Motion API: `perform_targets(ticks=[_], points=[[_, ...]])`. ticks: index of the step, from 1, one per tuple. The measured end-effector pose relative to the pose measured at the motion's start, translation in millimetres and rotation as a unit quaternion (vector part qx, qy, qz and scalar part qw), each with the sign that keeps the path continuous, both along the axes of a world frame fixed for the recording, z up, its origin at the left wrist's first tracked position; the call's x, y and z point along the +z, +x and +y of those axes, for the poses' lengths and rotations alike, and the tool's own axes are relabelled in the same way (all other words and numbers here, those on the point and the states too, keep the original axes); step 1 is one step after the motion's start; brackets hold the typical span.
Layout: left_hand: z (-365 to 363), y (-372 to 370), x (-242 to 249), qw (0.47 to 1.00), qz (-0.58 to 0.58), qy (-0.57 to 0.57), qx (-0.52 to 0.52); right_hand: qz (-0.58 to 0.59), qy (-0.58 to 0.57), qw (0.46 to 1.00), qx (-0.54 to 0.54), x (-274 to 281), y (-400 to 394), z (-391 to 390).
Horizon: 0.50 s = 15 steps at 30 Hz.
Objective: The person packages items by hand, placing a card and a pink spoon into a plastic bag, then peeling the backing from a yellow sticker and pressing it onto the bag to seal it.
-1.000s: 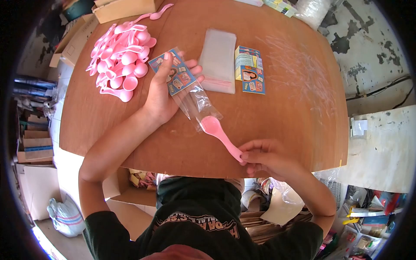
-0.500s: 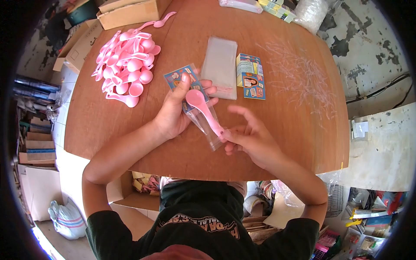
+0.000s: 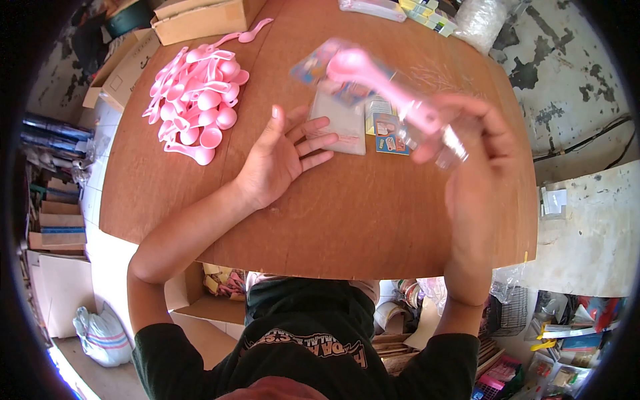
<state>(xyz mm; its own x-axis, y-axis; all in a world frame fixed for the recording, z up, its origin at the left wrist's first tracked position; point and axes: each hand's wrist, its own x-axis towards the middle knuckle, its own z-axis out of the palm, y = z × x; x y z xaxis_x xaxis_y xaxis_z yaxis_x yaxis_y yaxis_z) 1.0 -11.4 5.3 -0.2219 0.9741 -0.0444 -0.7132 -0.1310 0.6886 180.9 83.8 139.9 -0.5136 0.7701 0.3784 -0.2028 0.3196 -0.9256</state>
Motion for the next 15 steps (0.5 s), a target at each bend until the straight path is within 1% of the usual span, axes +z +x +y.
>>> perform_targets(ticks=[2,3,5,6,8,9,11,12,13,14,15], points=[[0,-2,0,0.999,0.001,0.0,0.041,-0.025,0.093,0.995,-0.032,8,-8,13],[-1,1,2,0.999,0.001,0.001,0.039,-0.025,0.094,0.995,-0.034,9,-17,14],[-2,6,9,0.977,0.114,-0.032,0.176,-0.159,0.092,0.982,-0.036,7,-40,7],[-1,7,7,0.978,0.115,-0.032,0.174,-0.158,0.092,0.982,-0.039,6,-43,10],[0,6,2,0.929,0.235,-0.018,0.284,-0.149,0.181,0.972,-0.021,2,-50,14],[-1,4,2,0.928,0.235,-0.019,0.288,-0.148,0.182,0.972,-0.017,2,-51,13],[-4,1,5,0.925,0.285,0.041,0.246,-0.124,0.179,0.976,0.0,5,-50,7],[-5,-1,6,0.925,0.286,0.041,0.248,-0.123,0.18,0.976,0.001,4,-48,6],[-5,-4,6,0.954,0.238,0.108,0.147,-0.166,0.208,0.964,0.024,3,-45,5],[-6,-5,6,0.967,0.185,0.172,0.042,-0.208,0.234,0.949,0.045,2,-41,4],[-7,-4,7,0.966,0.185,0.173,0.041,-0.208,0.234,0.949,0.044,4,-40,-2]])
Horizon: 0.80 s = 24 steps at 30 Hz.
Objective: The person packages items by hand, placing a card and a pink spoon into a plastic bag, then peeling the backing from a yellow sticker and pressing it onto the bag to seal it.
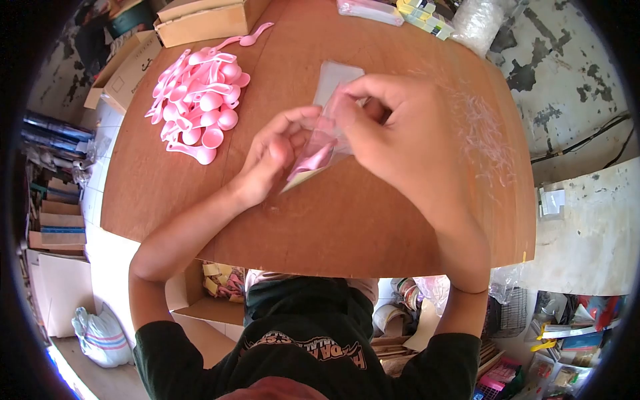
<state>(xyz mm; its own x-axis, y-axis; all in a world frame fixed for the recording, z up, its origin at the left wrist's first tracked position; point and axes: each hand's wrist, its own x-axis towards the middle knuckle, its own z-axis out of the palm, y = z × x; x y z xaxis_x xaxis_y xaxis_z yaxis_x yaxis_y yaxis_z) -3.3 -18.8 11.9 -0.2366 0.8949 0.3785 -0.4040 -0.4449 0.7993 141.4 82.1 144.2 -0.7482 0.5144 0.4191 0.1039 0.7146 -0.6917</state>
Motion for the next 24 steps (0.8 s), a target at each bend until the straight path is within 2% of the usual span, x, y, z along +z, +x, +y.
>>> perform_targets(ticks=[2,4,6,7,9,10,12,16,18,20,23,24], points=[[-3,4,3,0.988,0.101,0.075,-0.093,-0.062,-0.097,0.993,-0.005,7,0,-13],[-6,15,6,0.985,0.108,0.079,-0.105,-0.064,-0.076,0.995,-0.014,2,1,-7],[-12,24,16,0.985,0.132,-0.053,-0.098,-0.042,-0.012,0.999,0.019,-6,1,6],[-13,28,21,0.988,0.068,-0.076,-0.12,-0.04,-0.011,0.999,0.018,-6,2,5],[-13,29,21,0.985,0.083,-0.074,-0.133,-0.009,-0.171,0.985,0.039,-6,4,2],[-14,28,21,0.982,0.096,-0.075,-0.146,-0.008,-0.169,0.985,0.04,-8,7,3],[-15,29,20,0.983,0.12,-0.045,-0.132,-0.018,-0.177,0.983,0.054,-12,13,5],[-14,31,21,0.994,0.085,-0.017,-0.066,-0.043,-0.236,0.97,0.044,-2,30,-10],[-17,34,25,0.996,0.082,0.044,0.0,-0.052,-0.236,0.969,0.052,-1,34,-12],[-23,34,32,0.996,0.082,0.04,-0.01,-0.048,-0.24,0.968,0.057,-5,35,-11],[-25,37,38,0.994,0.082,-0.063,0.024,-0.035,-0.28,0.957,0.064,-8,32,-12],[-24,39,39,0.994,0.083,-0.063,0.025,0.03,-0.19,0.981,0.013,-13,26,-14]])
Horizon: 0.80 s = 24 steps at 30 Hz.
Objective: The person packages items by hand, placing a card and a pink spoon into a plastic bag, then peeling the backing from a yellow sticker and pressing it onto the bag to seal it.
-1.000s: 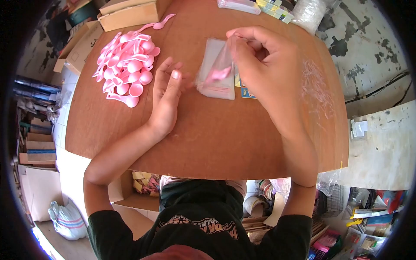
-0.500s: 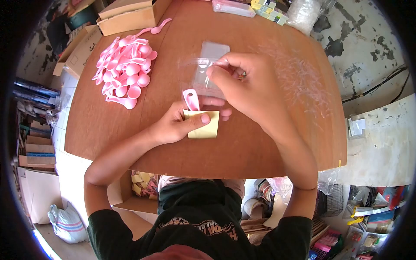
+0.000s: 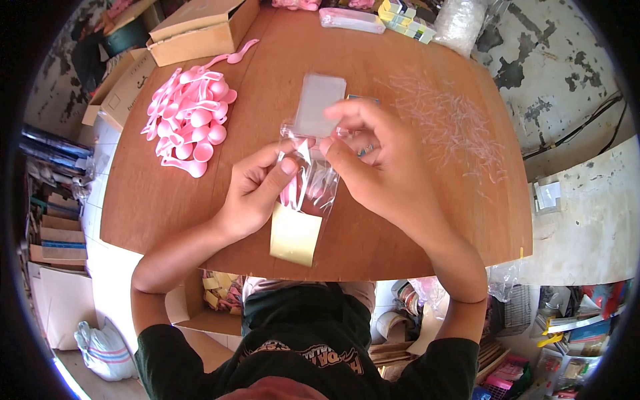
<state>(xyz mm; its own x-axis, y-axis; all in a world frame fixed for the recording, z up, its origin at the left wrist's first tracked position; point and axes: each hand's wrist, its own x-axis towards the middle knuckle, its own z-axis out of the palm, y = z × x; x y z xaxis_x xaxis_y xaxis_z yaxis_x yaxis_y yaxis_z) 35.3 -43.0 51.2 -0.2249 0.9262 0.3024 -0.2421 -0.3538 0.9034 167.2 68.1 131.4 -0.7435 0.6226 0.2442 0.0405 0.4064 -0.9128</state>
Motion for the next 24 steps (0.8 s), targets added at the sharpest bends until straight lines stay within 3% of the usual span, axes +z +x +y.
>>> perform_targets(ticks=[1,2,4,6,8,10,12,19,21,24], points=[[0,1,3,0.999,-0.016,-0.029,-0.003,0.054,0.091,0.992,-0.065,-3,-4,0],[0,2,4,0.998,-0.031,-0.058,-0.007,0.056,0.091,0.992,-0.066,-3,-2,6],[5,2,-7,0.998,-0.031,-0.061,0.0,0.04,0.404,0.913,0.032,-1,4,21],[10,-2,-19,0.993,0.102,-0.03,0.045,0.014,0.408,0.912,0.033,-4,6,15],[11,0,-22,0.991,0.122,-0.032,0.05,-0.013,0.41,0.911,0.032,-9,7,15],[9,1,-18,0.988,0.142,-0.035,0.055,-0.009,0.485,0.874,0.029,-18,5,19],[3,1,-8,0.97,0.218,-0.098,0.05,-0.006,0.508,0.861,0.014,-22,4,17],[4,5,-5,0.947,0.308,-0.048,0.072,-0.068,0.604,0.794,0.003,-33,7,10],[4,4,-16,0.947,0.312,-0.068,0.025,-0.085,0.633,0.77,0.002,-39,6,10],[7,2,-20,0.936,0.353,0.006,0.014,-0.124,0.588,0.799,0.033,-36,6,13]])
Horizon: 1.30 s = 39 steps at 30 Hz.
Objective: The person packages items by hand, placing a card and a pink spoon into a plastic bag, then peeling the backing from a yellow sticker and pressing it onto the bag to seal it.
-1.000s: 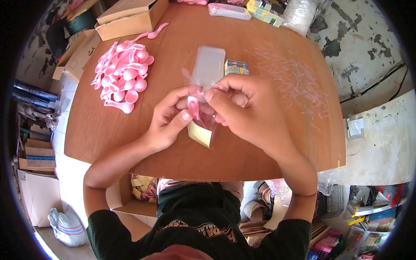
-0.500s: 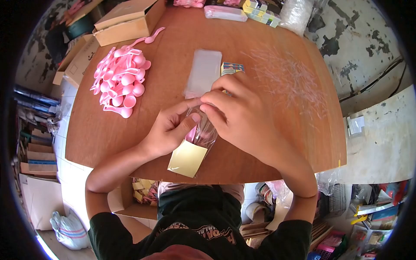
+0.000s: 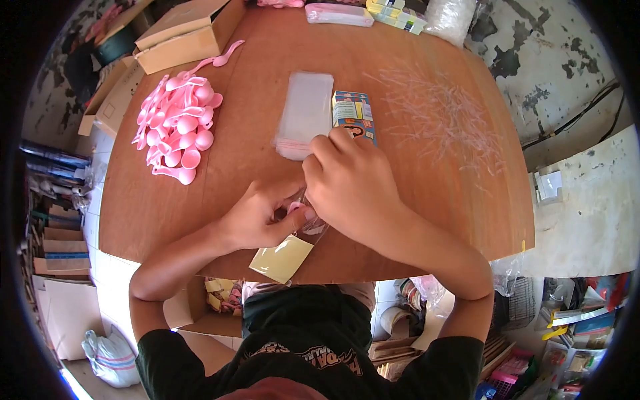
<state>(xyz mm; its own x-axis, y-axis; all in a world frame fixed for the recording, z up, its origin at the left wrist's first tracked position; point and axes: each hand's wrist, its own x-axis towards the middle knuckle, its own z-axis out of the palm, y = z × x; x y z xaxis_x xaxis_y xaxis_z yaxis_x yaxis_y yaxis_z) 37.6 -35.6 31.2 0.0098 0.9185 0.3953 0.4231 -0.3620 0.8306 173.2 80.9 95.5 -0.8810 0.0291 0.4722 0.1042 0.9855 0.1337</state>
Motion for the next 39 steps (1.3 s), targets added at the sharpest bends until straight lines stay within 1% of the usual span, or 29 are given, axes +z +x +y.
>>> perform_targets(ticks=[1,3,4,5,6,7,8,10,11,13,15,17,18,19,20,21,23,24,26,27,29,30,32,33,34,35,36,38,39], points=[[-1,-1,2,1.0,0.0,0.0,-0.001,0.0,0.0,1.0,-0.001,0,-1,5],[-3,-2,7,0.999,-0.003,-0.041,-0.006,0.03,-0.271,0.961,0.036,-2,-1,21],[-1,-2,5,0.999,-0.003,-0.04,-0.007,0.03,-0.27,0.962,0.035,-3,1,29],[2,-1,-1,0.998,-0.053,-0.033,-0.002,-0.006,-0.471,0.882,-0.008,-5,3,36],[4,-1,-6,0.994,-0.103,-0.027,0.003,-0.042,-0.648,0.759,-0.05,-7,3,42],[6,0,-9,0.988,-0.152,-0.026,-0.005,-0.023,-0.646,0.763,-0.025,-12,2,47],[5,-1,-10,0.988,-0.153,-0.026,-0.005,-0.024,-0.646,0.762,-0.026,-16,1,54],[2,-5,-4,0.966,-0.236,-0.103,-0.009,0.06,-0.782,0.621,-0.007,-21,1,73],[3,-5,-11,0.958,-0.271,-0.088,-0.019,0.072,-0.786,0.613,0.011,-20,1,88],[7,-7,-11,0.954,-0.284,-0.099,0.005,0.102,-0.82,0.562,-0.045,-22,-1,130],[9,-9,-14,0.939,-0.32,-0.121,0.036,0.123,-0.812,0.566,-0.075,-28,-2,195],[9,-4,-21,0.938,-0.325,-0.119,0.032,0.213,-0.713,0.635,-0.205,-34,-8,254],[13,-5,-22,0.936,-0.33,-0.115,0.029,0.214,-0.712,0.637,-0.203,-31,-13,274],[14,-5,-18,0.934,-0.333,-0.128,0.025,0.248,-0.434,0.81,-0.308,-29,-16,288],[13,-5,-16,0.934,-0.334,-0.128,0.025,0.251,-0.105,0.885,-0.378,-30,-19,300],[13,-4,-16,0.932,-0.337,-0.135,0.018,0.251,-0.105,0.885,-0.377,-33,-24,310],[12,-5,-16,0.93,-0.34,-0.14,0.013,0.165,-0.118,0.928,-0.312,-46,-35,328],[12,-6,-17,0.931,-0.335,-0.141,0.011,0.166,-0.119,0.929,-0.31,-57,-40,340],[12,-8,-17,0.934,-0.329,-0.141,0.011,0.043,-0.108,0.968,-0.221,-77,-49,364],[12,-8,-17,0.939,-0.314,-0.142,0.015,0.045,-0.108,0.969,-0.22,-77,-50,370],[11,-8,-17,0.943,-0.301,-0.143,0.019,-0.072,-0.169,0.958,-0.221,-78,-48,379],[10,-8,-17,0.941,-0.308,-0.137,0.01,-0.073,-0.169,0.958,-0.221,-70,-46,369],[8,-8,-15,0.939,-0.317,-0.131,-0.002,0.007,-0.203,0.936,-0.288,-30,-40,322],[7,-8,-12,0.939,-0.321,-0.123,-0.007,0.006,-0.201,0.936,-0.289,-11,-37,299],[6,-7,-10,0.939,-0.324,-0.116,-0.011,0.056,-0.18,0.937,-0.293,6,-34,274],[6,-6,-11,0.938,-0.326,-0.115,-0.012,0.106,-0.16,0.936,-0.295,15,-30,254],[6,-5,-11,0.932,-0.35,-0.095,-0.017,0.104,-0.158,0.937,-0.294,16,-27,241],[6,-2,-9,0.925,-0.373,-0.073,-0.02,0.104,-0.368,0.914,-0.136,17,-21,213],[5,0,-6,0.925,-0.374,-0.063,-0.007,0.053,-0.448,0.89,-0.06,18,-16,181]])
